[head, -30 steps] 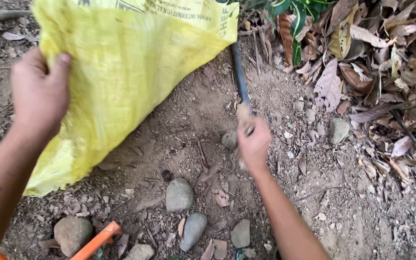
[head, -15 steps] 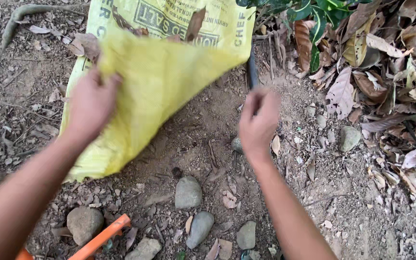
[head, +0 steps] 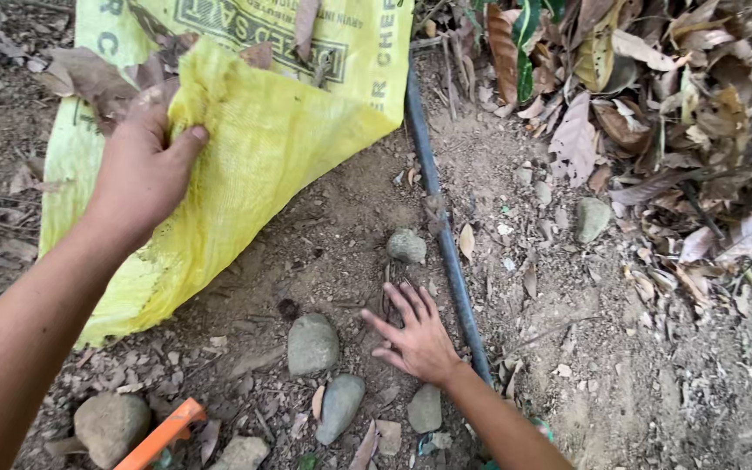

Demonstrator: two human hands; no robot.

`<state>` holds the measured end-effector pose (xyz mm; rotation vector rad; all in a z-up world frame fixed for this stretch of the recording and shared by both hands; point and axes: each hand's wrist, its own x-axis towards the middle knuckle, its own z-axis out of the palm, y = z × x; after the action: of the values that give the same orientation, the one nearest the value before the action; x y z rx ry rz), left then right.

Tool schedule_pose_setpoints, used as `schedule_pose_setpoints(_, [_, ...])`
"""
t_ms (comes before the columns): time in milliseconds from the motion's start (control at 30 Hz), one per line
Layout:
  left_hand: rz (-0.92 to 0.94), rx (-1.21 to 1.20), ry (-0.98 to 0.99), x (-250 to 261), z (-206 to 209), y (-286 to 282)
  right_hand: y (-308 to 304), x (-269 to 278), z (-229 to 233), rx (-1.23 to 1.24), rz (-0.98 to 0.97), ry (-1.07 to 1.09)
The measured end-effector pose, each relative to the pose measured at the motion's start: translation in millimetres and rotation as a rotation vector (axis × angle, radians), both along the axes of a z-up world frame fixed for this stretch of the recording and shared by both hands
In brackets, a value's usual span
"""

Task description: The person spreads open a sack on the ground and gathers dry leaves, twigs, and trash by hand onto it.

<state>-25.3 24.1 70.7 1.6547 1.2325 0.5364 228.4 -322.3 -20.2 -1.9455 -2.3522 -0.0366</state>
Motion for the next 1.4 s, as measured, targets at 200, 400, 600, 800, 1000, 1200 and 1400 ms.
schedule_pose_setpoints(200, [-0.063,0.052,0.151,32,-23,-11,11,19,-16,-0.165,-0.235,-0.055])
schedule_pose_setpoints(400, [-0.187,0.154,0.278,67,-23,-19,24,74,-37,-0.267,0.023,0.062])
schedule_pose_setpoints(600, [-0.166,0.222,0.378,79,-5,-38,110,129,42,-0.087,0.111,0.220])
schedule_pose_setpoints(800, [-0.027,0.359,0.631,91,15,-125,263,104,122,0.409,0.104,0.075])
schedule_pose_setpoints(1000, [0.031,0.042,1.085,41,58,-249,228,-61,56,0.124,0.478,0.761])
schedule_pose_setpoints(1200, [0.423,-0.050,1.001,-41,56,-353,91,-121,22,-0.107,0.895,0.701])
schedule_pose_setpoints(1400, [0.182,-0.382,1.087,-90,-2,-495,-34,-130,22,-0.280,1.329,0.568])
